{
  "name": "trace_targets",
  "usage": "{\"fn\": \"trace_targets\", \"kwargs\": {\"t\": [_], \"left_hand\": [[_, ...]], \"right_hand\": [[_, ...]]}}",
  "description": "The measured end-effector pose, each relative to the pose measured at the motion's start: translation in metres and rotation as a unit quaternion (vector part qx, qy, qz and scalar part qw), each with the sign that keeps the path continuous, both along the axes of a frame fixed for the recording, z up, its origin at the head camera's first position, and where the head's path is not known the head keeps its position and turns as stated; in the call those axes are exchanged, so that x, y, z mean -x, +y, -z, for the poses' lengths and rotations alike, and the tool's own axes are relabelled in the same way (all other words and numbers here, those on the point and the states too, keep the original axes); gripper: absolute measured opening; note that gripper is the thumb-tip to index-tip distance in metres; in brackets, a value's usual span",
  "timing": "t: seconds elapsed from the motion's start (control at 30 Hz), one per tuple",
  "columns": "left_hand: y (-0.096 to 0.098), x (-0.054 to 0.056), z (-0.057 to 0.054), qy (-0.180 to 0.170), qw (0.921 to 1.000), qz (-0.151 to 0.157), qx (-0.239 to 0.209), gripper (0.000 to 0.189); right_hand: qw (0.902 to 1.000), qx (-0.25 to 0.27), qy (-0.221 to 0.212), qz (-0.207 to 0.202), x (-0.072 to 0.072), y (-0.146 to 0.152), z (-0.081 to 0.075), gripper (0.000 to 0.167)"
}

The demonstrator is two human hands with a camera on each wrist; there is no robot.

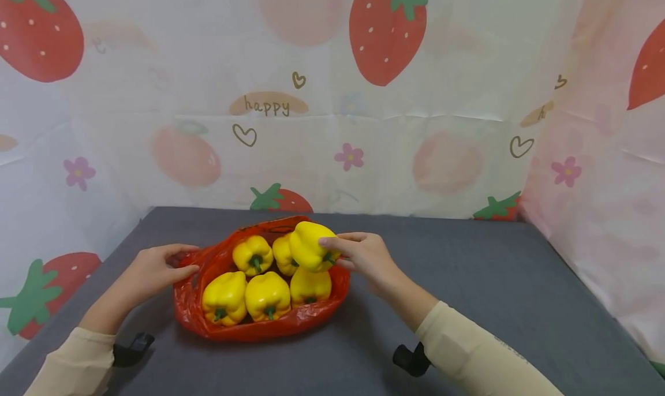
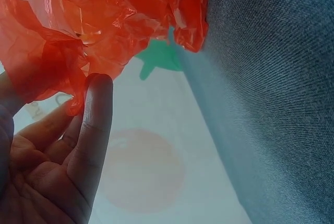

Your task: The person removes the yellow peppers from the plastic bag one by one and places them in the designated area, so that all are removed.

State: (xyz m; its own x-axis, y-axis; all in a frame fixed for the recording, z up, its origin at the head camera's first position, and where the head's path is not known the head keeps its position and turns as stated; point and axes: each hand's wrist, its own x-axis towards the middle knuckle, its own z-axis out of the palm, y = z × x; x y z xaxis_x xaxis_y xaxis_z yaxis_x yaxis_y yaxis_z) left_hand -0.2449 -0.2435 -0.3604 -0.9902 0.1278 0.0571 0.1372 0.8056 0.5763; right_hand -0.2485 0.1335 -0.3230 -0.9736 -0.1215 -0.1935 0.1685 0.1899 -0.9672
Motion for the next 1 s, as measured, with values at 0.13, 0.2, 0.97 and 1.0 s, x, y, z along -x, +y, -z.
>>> {"fn": "trace_targets", "kwargs": {"t": [0.13,0.2,0.97,1.0], "left_hand": [[0.000,0.000,0.001,-0.001,1.0000,0.002,-0.003,0.048],[0.000,0.000,0.001,0.000,1.0000,0.004,-0.006,0.047],[-0.001,-0.002,-0.002,0.006,1.0000,0.001,-0.003,0.046],[-0.002,-0.002,-0.002,0.006,1.0000,0.002,-0.004,0.047]], "right_hand": [[1.0000,0.002,0.001,0.000,0.000,0.004,-0.001,0.067],[1.0000,0.002,0.001,-0.001,0.000,0.006,-0.002,0.067],[0.9999,-0.002,0.005,0.011,-0.002,0.023,-0.006,0.070],[0.9999,-0.002,0.004,0.012,-0.002,0.024,-0.006,0.070]]}}
